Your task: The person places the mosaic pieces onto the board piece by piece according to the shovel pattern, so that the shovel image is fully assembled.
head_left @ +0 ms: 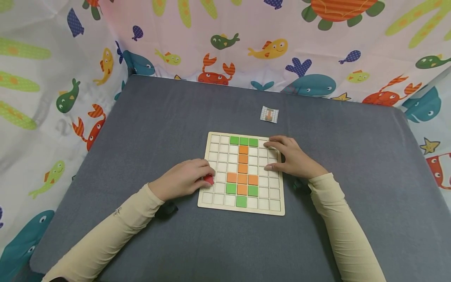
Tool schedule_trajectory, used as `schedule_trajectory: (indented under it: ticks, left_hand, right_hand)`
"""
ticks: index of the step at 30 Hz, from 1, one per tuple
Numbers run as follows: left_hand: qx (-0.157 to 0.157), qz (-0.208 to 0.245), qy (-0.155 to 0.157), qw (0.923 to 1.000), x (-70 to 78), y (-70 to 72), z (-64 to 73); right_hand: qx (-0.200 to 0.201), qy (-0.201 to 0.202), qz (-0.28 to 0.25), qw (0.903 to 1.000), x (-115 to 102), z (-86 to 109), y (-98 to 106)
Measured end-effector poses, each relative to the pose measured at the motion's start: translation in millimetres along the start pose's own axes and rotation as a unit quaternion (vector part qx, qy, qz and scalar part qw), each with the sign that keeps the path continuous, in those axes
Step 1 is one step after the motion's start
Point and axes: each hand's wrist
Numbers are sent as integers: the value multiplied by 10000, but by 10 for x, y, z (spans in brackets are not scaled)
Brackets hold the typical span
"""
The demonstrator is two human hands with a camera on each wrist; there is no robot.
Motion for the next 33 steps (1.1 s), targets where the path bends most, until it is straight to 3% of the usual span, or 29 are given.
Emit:
schedule_trajectory:
  ticks: [7,13,20,25,33]
  left_hand:
    - [-170,90,-359,9992,117,-111,-91]
    - [-269,105,-445,9986,180,-183,-144]
    - [-81,235,-905,9956,247,-249,-183]
    - [-120,153,-1201,9926,271,-285,-193]
    - [-285,33,-1308,9910,316,-305,-214]
  right_hand:
    - [-18,-10,1,10000,2,0,-1]
    - [6,-6,11,10000,6,-2,-2]
    - [9,-12,28,10000,14,0,-9]
    - [37,-50,17,10000,11,6,-15]
    - [55,-9,10,10000,0,1,-3]
Point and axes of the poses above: each hand's wrist, its own z-axis away from the middle knuckle, its own y-axis out of the back of the hand, x = y × z
